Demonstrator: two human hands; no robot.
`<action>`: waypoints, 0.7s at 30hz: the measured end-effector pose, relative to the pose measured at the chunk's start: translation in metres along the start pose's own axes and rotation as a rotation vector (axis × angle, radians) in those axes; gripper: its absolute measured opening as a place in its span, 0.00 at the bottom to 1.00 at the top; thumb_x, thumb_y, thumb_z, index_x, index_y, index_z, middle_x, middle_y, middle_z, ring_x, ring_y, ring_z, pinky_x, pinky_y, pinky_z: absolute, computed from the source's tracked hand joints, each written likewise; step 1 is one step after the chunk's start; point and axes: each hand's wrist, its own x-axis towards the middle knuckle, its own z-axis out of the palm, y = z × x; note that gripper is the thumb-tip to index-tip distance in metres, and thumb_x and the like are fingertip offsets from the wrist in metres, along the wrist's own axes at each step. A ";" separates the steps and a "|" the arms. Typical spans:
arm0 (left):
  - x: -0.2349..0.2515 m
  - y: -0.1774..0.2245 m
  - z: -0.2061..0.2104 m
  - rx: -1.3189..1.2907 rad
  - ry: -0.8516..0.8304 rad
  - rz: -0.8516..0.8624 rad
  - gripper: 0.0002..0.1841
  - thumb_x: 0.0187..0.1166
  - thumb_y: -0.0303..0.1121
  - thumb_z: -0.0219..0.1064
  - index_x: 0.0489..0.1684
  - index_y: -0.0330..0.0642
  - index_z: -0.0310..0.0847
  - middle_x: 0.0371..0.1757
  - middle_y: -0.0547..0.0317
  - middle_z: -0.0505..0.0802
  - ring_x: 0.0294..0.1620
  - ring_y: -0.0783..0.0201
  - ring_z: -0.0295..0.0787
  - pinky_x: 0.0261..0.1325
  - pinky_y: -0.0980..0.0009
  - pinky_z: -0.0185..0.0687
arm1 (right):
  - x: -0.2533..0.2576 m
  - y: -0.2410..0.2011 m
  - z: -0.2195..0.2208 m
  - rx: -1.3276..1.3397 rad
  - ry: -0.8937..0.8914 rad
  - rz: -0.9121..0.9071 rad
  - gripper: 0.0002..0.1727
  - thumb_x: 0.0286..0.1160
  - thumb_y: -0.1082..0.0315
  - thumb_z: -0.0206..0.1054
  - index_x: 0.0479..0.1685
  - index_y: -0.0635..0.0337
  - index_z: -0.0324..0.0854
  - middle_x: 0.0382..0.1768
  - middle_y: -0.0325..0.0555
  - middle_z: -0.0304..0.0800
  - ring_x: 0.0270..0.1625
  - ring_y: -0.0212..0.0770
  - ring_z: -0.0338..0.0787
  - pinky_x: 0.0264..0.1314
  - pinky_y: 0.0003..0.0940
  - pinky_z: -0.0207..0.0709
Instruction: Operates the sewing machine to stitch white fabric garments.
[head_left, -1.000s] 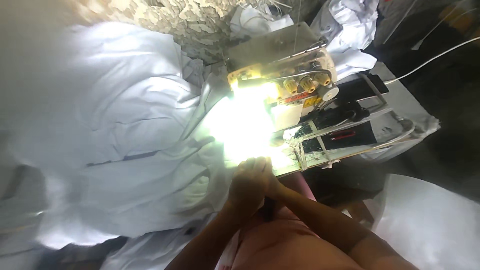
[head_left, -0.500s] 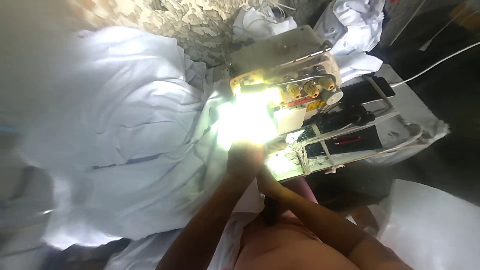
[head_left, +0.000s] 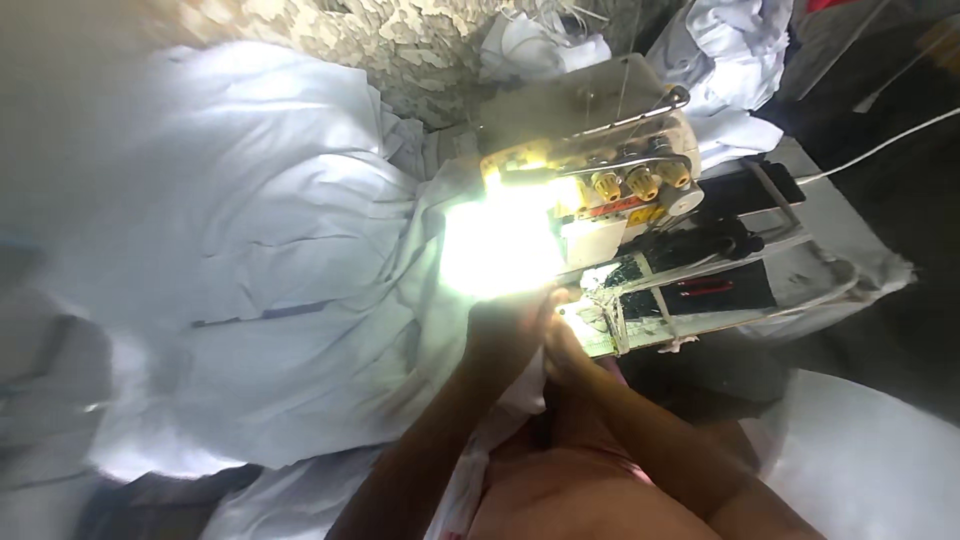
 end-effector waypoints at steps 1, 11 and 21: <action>-0.013 -0.004 -0.009 -0.046 0.011 -0.048 0.13 0.84 0.36 0.64 0.45 0.38 0.94 0.30 0.54 0.93 0.27 0.62 0.89 0.31 0.64 0.84 | 0.000 -0.008 -0.002 0.070 0.013 0.043 0.23 0.97 0.56 0.34 0.53 0.51 0.78 0.37 0.32 0.89 0.44 0.26 0.89 0.52 0.29 0.85; -0.211 -0.139 -0.114 0.172 0.335 -1.209 0.48 0.73 0.40 0.78 0.91 0.30 0.53 0.86 0.17 0.58 0.80 0.18 0.63 0.74 0.25 0.63 | -0.023 -0.017 -0.058 0.120 -0.493 0.199 0.12 0.71 0.55 0.74 0.51 0.45 0.91 0.40 0.36 0.97 0.43 0.28 0.95 0.52 0.28 0.89; -0.218 -0.157 -0.195 -0.180 0.539 -0.961 0.21 0.82 0.32 0.66 0.71 0.35 0.71 0.48 0.61 0.89 0.37 0.76 0.89 0.45 0.70 0.90 | -0.058 -0.033 -0.062 -0.046 -0.661 0.157 0.11 0.71 0.56 0.76 0.50 0.38 0.94 0.43 0.29 0.98 0.45 0.23 0.94 0.52 0.24 0.89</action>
